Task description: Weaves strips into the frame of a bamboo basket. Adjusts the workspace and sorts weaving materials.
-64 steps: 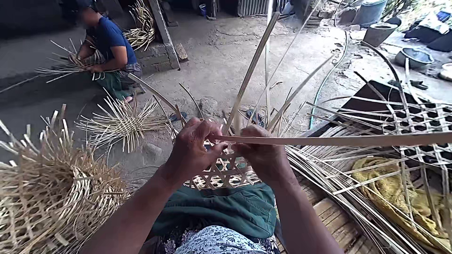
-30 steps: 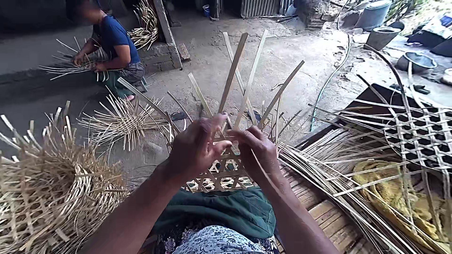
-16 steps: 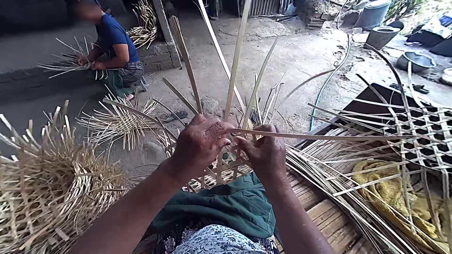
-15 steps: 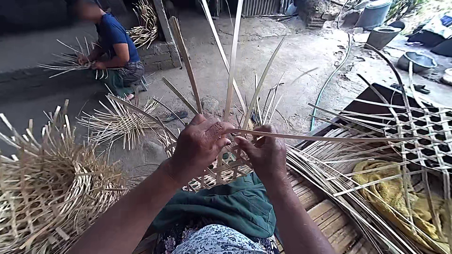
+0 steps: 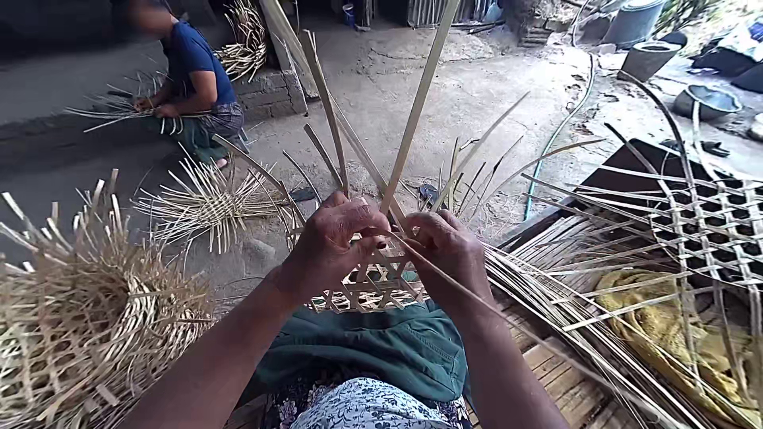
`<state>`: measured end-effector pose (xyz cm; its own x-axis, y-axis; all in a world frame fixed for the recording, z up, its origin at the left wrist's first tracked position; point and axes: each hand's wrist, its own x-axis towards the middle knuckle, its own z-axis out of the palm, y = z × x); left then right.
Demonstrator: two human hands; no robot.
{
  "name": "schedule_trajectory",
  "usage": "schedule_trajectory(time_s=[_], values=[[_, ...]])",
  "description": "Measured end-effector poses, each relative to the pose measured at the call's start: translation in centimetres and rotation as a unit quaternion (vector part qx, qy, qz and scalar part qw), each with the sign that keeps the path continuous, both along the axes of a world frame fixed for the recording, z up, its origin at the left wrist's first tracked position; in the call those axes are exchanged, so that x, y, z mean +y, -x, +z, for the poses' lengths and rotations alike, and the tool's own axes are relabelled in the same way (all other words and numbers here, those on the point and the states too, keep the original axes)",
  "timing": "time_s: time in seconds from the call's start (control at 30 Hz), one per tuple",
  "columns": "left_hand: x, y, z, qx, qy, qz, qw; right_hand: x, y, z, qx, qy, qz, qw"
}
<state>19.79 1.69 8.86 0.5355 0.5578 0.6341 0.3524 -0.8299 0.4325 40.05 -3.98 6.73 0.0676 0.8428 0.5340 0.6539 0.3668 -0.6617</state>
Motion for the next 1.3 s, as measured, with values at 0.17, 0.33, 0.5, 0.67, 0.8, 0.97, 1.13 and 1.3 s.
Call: schedule_trajectory(time_s=[0.17, 0.33, 0.5, 0.67, 0.8, 0.97, 1.13, 1.3], values=[[1.3, 1.3, -1.3, -0.11, 0.138, -0.056, 0.983, 3.6, -1.7, -1.4, 0.343, 0.135, 0.264, 0.891], [2.4, 1.2, -2.6, -0.093, 0.07, 0.032, 0.993, 5.0, -1.9, -3.4, 0.385, 0.056, 0.352, 0.851], [1.4, -0.1, -2.9, 0.086, -0.153, 0.178, 0.968, 3.9, -1.7, -1.4, 0.411, 0.137, 0.227, 0.872], [0.9, -0.1, -1.9, 0.064, -0.071, 0.144, 0.985, 3.2, -0.8, -1.1, 0.42, 0.083, 0.113, 0.897], [1.8, 1.4, 0.7, -0.01, 0.255, 0.08, 0.964, 3.1, -0.2, -4.2, 0.324, -0.033, 0.168, 0.931], [1.8, 1.6, 0.5, -0.141, 0.357, 0.032, 0.923, 2.9, 0.9, -4.6, 0.198, -0.069, 0.181, 0.961], [1.2, 1.9, -0.9, -0.226, 0.347, -0.03, 0.91, 2.6, 1.1, -4.1, 0.139, -0.043, 0.125, 0.981], [1.6, 2.4, -2.0, -0.166, 0.249, -0.01, 0.954, 2.6, 1.0, -4.0, 0.11, -0.01, 0.096, 0.989]])
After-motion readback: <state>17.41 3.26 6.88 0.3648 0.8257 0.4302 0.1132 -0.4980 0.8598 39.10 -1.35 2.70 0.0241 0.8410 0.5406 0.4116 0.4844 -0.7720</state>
